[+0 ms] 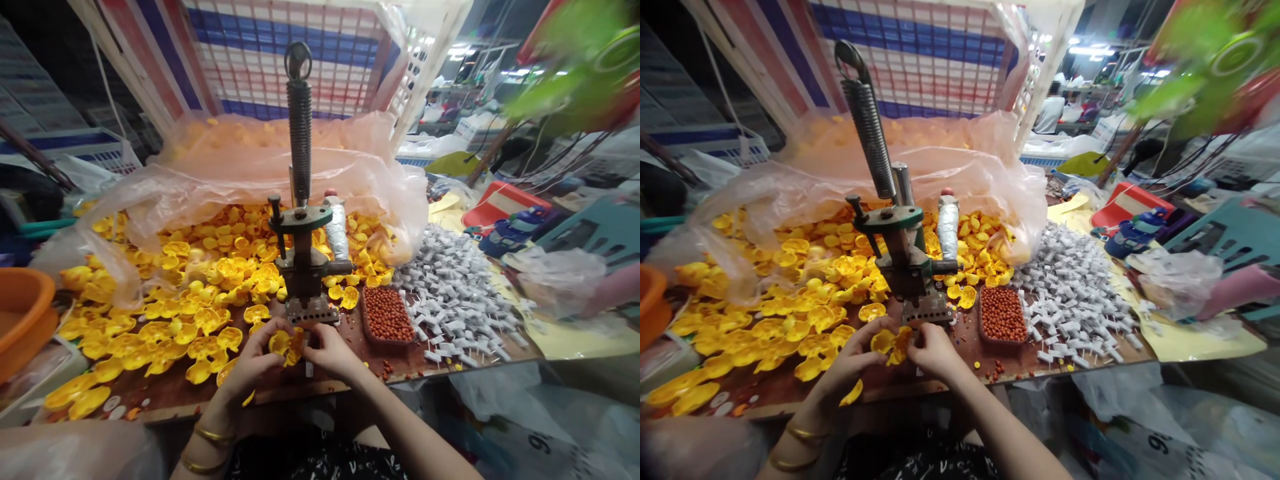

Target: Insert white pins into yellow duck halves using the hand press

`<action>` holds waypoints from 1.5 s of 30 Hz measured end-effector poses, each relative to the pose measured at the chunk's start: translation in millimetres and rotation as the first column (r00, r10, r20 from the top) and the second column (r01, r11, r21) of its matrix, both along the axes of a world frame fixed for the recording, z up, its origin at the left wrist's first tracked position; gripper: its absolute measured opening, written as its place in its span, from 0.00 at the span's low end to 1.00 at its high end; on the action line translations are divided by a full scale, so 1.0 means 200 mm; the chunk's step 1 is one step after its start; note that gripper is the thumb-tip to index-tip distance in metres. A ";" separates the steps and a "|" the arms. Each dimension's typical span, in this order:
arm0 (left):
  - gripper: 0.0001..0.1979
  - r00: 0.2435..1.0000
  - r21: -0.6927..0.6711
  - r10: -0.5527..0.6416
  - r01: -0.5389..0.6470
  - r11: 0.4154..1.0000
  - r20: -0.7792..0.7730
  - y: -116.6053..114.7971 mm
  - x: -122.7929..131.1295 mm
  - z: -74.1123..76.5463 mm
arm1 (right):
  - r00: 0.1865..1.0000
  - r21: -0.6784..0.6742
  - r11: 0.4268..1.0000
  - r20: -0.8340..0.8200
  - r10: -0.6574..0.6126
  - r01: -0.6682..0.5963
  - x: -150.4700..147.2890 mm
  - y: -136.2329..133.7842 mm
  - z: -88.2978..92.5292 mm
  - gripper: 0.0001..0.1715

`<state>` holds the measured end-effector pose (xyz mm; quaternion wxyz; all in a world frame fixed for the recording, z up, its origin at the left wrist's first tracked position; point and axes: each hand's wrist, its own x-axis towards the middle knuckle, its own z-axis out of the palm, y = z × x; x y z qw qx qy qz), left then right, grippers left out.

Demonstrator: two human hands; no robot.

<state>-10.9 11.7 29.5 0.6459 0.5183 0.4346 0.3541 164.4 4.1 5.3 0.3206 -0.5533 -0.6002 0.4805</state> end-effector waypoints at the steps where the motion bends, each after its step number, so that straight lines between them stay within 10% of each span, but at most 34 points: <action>1: 0.19 1.000 0.007 0.014 -0.014 1.000 0.002 0.00 0.00 0.00 | 1.000 -0.002 1.000 -0.013 0.021 -0.021 0.00 0.00 0.00 0.23; 10: 0.24 0.942 -0.121 0.150 -0.118 0.986 0.299 -0.02 0.01 -0.03 | 0.878 -0.225 0.965 -0.478 0.011 -0.135 -0.02 0.00 0.00 0.22; 15: 0.29 0.952 0.255 0.304 -0.304 0.918 0.038 -0.10 0.13 -0.17 | 0.842 -0.134 0.973 -0.488 -0.231 0.189 -0.04 -0.02 -0.05 0.24; 20: 0.16 0.915 0.186 0.400 -0.402 0.896 0.051 -0.09 0.11 -0.27 | 0.979 0.184 0.970 0.101 -0.180 0.159 0.27 -0.02 -0.04 0.08; 24: 0.23 0.851 -0.094 0.503 -0.494 0.864 0.151 -0.03 0.05 -0.26 | 0.639 0.341 0.909 0.649 -0.412 0.239 0.64 0.04 -0.09 0.10; 28: 0.22 0.817 -0.222 0.546 -0.506 0.833 0.185 -0.01 0.09 -0.22 | 0.632 0.301 0.931 0.685 -0.362 0.207 0.74 0.09 -0.10 0.09; 34: 0.22 0.753 -0.360 0.595 -0.492 0.793 0.281 -0.03 0.18 -0.16 | 0.984 0.259 0.950 -0.012 -0.180 0.177 0.36 0.06 -0.01 0.06; 39: 0.20 0.779 -0.339 0.541 -0.439 0.832 0.318 -0.05 0.19 -0.15 | 0.930 0.155 0.967 -0.339 -0.139 0.201 0.04 0.03 -0.05 0.08; 45: 0.18 0.787 -0.341 0.523 -0.418 0.842 0.329 -0.05 0.17 -0.16 | 0.875 0.057 0.969 -0.444 -0.191 0.241 0.02 0.02 -0.07 0.09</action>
